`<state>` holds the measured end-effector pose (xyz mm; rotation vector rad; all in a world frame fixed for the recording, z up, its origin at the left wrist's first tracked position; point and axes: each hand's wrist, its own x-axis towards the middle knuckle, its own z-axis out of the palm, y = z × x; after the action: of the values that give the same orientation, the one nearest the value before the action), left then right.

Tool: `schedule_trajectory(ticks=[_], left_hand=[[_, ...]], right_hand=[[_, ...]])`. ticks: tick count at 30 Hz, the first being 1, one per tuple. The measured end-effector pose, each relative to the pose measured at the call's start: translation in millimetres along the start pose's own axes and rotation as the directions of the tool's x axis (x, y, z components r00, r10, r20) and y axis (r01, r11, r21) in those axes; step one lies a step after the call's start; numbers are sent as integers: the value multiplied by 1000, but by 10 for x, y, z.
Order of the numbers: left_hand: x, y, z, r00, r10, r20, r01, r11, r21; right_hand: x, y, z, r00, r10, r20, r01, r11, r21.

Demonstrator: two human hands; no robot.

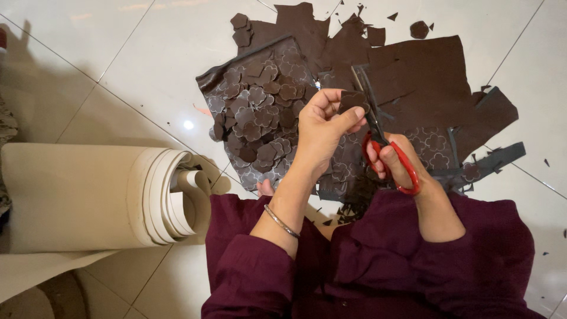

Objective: The person sits on the floor and uses red-handled scissors to cut cloud-shaped pieces from a brown patterned sheet. They repeatedly pick up a piece, trim its edges, and place it on a growing pile of cutouts.

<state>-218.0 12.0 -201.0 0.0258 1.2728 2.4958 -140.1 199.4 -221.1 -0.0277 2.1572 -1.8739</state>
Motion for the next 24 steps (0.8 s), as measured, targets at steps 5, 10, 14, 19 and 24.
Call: schedule_trajectory(ticks=[5,10,14,19,24], left_hand=[[23,9,-24,1000,-8,-21,9,1000,17],[27,39,-60,997,-69,-34,68,997,-23],[27,57,-86,999,-50,-3,50,998,31],[12,55,-71,999,-22,28,21,999,37],[-2,81,-44,999,-38,2,38,995,92]], right_hand=[[10,55,-40,996,64,-64,-65,998,-16],[30,9,-121,999,-33,13,34,997,-63],[40,-41,-120,998,0,56,5,996,-90],[35,-77,-66,997,-2,77,12,991,-135],[18,-95,-64,999,25,45,-20,993,-118]])
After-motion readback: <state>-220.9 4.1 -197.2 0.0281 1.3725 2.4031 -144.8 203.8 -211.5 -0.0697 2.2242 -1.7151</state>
